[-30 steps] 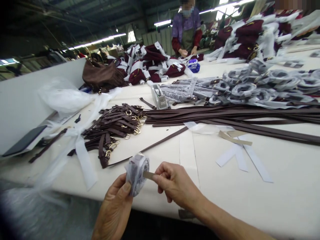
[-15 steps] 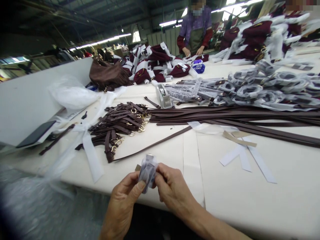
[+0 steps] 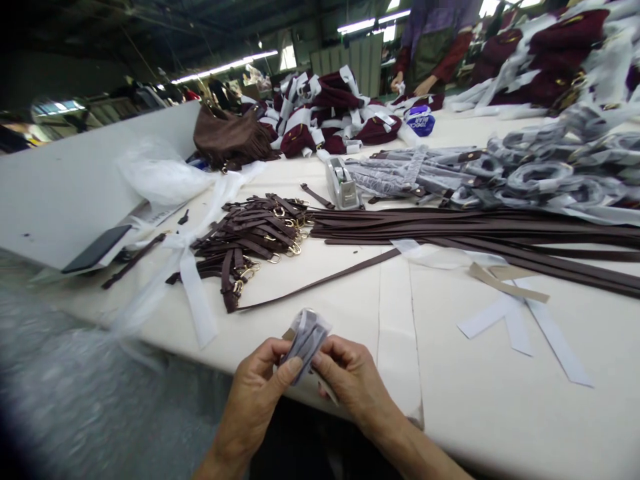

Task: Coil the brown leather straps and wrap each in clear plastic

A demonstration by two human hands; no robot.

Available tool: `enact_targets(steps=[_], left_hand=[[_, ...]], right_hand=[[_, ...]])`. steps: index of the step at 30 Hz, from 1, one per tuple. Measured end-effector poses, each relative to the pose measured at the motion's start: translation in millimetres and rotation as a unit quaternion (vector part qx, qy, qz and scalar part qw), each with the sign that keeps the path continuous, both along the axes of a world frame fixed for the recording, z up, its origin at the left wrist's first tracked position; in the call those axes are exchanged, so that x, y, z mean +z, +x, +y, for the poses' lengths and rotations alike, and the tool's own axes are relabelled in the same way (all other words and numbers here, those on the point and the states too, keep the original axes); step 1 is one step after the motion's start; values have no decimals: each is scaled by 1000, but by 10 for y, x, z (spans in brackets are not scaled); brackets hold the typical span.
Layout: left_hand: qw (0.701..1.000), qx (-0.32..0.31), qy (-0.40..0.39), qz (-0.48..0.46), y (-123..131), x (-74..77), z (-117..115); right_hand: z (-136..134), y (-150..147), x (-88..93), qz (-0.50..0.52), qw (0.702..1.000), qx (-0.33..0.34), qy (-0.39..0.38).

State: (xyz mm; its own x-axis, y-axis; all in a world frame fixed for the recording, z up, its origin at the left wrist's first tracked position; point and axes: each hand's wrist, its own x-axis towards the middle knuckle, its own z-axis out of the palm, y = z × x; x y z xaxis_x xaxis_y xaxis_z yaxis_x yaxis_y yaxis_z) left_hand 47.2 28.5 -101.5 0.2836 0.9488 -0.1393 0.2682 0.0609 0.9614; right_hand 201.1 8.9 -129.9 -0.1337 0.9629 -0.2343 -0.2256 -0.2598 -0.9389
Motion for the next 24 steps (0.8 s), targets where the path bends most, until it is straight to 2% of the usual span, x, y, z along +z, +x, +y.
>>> enact_targets(steps=[3, 6, 9, 13, 19, 22, 24], left_hand=[[999, 11, 19, 41, -29, -36, 18], [996, 25, 35, 75, -58, -88, 56], [993, 24, 60, 95, -55, -128, 102], [987, 15, 111, 115, -15, -139, 161], [975, 1, 151, 161, 11, -158, 223], [975, 14, 155, 161, 3, -183, 266], [974, 20, 155, 163, -1, -199, 298]], right_hand=[[-12, -35, -18, 12, 1000, 22, -3], [-10, -4, -27, 29, 999, 17, -2], [11, 60, -46, -56, 998, 12, 12], [86, 141, -68, -206, 974, 11, 99], [123, 130, -97, -257, 947, 44, 190], [78, 75, -122, -277, 919, 67, 273], [64, 53, -155, -306, 882, 88, 347]])
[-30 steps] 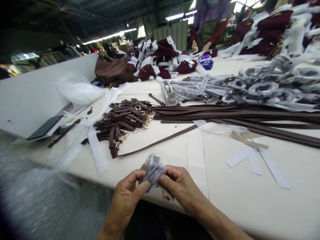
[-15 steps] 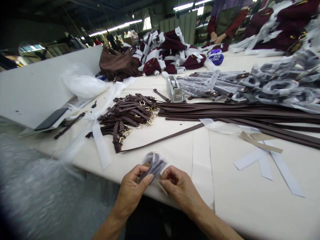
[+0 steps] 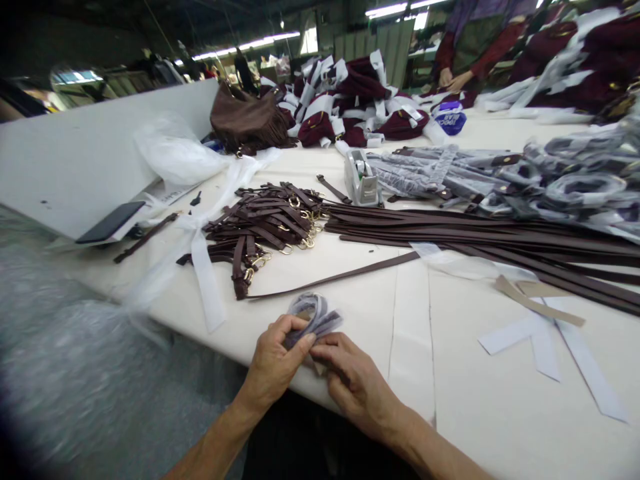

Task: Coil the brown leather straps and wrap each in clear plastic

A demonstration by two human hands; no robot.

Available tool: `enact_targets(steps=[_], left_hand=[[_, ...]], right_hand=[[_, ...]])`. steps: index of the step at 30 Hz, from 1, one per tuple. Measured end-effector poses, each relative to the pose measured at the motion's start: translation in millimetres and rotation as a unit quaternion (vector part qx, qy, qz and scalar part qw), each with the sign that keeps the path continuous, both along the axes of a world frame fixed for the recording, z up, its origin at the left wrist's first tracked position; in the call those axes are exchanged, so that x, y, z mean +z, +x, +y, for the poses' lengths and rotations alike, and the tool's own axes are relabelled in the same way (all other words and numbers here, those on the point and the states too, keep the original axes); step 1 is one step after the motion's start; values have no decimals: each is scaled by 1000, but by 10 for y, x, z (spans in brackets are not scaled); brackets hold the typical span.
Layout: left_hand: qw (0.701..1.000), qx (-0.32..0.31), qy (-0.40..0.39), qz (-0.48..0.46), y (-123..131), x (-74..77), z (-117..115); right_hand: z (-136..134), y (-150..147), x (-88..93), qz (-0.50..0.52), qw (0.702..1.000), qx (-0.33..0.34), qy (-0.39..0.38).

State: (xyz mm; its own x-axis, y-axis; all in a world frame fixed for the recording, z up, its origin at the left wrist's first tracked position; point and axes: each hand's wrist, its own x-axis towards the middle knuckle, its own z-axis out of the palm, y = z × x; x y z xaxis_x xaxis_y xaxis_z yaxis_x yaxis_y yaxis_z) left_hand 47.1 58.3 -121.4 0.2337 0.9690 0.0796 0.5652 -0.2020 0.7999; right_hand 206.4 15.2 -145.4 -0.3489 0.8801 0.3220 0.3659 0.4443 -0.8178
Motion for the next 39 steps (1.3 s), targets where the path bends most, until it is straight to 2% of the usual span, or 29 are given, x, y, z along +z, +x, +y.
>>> enact_targets(steps=[3, 5, 11, 14, 17, 21, 25, 27, 30, 32, 36, 39], left_hand=[[1000, -9, 14, 13, 9, -18, 27], [998, -30, 36, 30, 16, -29, 25], [979, -144, 105, 96, -13, -103, 7], [971, -169, 124, 119, -38, -146, 18], [973, -172, 120, 94, -66, -148, 40], [988, -136, 68, 29, -94, -79, 71], [990, -134, 19, 31, -79, -21, 63], [990, -133, 20, 37, -66, -21, 51], [989, -135, 34, 43, -68, -35, 42], [989, -139, 39, 43, -84, -34, 42], [988, -126, 51, 76, -109, 5, 39], [993, -99, 19, 66, -85, 19, 46]], right_hand=[[26, 18, -56, -102, 985, -2, 141], [63, 59, -78, -143, 968, -3, 205], [192, 176, -28, -259, 918, -20, 300], [291, 199, 34, -301, 911, 66, 274], [402, 204, 71, -302, 921, 130, 207], [498, 178, 23, -224, 960, 101, 132], [513, 134, -30, -150, 984, 41, 86], [511, 119, -10, -141, 989, 25, 49], [515, 116, 53, -126, 991, 48, 17], [520, 121, 84, -115, 991, 70, 19], [523, 139, 84, -105, 992, 72, 22], [507, 161, 69, -95, 992, 79, 19]])
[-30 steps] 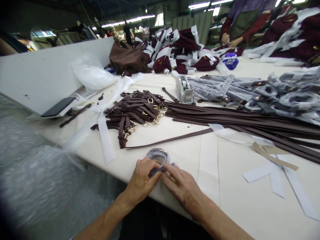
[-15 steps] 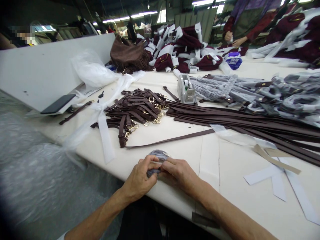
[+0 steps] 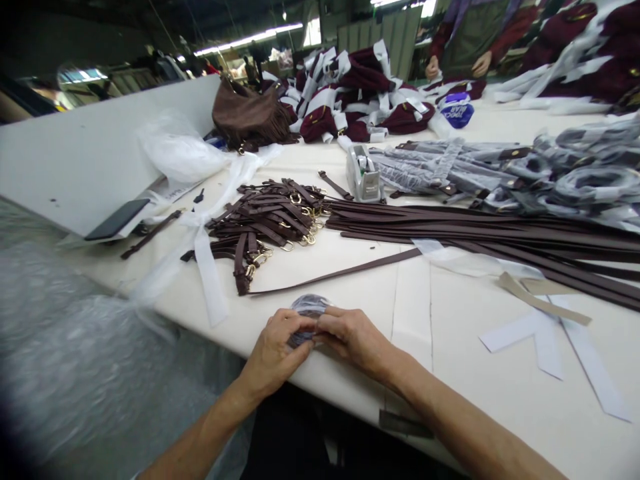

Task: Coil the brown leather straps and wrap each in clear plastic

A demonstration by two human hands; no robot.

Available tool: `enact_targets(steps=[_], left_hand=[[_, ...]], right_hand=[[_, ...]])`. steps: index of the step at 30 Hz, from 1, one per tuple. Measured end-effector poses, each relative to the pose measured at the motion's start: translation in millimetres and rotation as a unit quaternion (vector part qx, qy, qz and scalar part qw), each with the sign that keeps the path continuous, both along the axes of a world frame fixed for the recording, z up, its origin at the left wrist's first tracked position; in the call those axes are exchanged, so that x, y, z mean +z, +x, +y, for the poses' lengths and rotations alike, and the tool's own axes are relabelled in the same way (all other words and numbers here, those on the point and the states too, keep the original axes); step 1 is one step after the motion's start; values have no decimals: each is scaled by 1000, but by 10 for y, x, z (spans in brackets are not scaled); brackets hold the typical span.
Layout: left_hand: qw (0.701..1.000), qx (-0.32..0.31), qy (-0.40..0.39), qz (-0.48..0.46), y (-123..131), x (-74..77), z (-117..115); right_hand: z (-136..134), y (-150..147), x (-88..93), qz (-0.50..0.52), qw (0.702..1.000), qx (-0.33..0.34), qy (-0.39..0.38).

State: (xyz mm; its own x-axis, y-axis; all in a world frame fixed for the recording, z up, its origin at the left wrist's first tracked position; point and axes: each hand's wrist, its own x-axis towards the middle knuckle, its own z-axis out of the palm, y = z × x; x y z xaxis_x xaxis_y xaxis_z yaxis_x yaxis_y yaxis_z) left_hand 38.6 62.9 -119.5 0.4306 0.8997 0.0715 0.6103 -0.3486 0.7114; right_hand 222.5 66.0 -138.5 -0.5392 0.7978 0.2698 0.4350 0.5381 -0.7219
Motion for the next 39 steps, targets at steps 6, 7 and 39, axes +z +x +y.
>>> enact_targets(steps=[6, 7, 39], left_hand=[[996, 50, -42, -56, 62, -55, 27], [996, 49, -39, -59, 63, -65, 26], [979, -106, 175, -5, -105, -294, -33]], right_hand=[[-45, 31, -39, -1, 1000, -10, 0], [-49, 27, -51, -2, 1000, -16, 0], [-167, 71, -111, -9, 999, 3, 48]])
